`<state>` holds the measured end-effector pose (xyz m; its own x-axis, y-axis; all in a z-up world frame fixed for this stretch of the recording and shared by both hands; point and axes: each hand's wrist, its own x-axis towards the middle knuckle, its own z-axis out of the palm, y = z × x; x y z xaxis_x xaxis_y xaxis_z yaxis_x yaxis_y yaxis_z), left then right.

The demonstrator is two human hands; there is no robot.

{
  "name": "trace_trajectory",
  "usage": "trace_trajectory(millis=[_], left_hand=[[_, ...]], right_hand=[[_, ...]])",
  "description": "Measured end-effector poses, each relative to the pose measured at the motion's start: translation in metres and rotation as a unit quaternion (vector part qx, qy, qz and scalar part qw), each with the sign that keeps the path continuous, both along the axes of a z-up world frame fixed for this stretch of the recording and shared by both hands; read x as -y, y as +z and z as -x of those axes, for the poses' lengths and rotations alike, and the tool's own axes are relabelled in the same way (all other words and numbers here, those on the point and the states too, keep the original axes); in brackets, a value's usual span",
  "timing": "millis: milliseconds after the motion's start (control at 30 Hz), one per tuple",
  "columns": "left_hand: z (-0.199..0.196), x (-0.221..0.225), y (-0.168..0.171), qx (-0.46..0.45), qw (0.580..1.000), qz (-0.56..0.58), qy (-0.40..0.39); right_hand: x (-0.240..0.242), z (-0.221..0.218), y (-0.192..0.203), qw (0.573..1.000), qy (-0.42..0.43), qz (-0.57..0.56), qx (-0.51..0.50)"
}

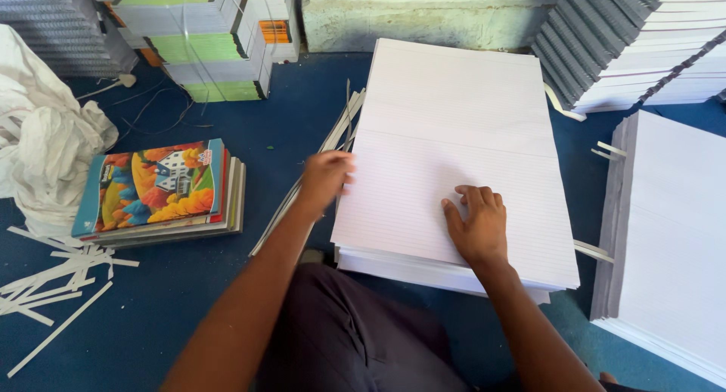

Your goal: The person aligns and stacks lined paper sheets, then secures them with rubber bands. They fold the stack in half and flip through the pages to check alignment.

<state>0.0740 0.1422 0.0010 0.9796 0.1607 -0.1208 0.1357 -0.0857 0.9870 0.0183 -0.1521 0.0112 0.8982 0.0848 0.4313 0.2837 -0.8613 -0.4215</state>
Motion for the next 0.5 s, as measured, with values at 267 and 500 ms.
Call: trace_trajectory(millis=[267, 500], left_hand=[[0.000, -0.097, -0.063, -0.046, 0.922, -0.369, 0.112], [0.017, -0.116, -0.101, -0.178, 0.862, -0.465, 0.090]], right_hand=[[-0.001, 0.001, 0.004, 1.000, -0.010, 0.000, -0.010], [-0.003, 0.001, 0.003, 1.000, -0.018, -0.004, -0.016]])
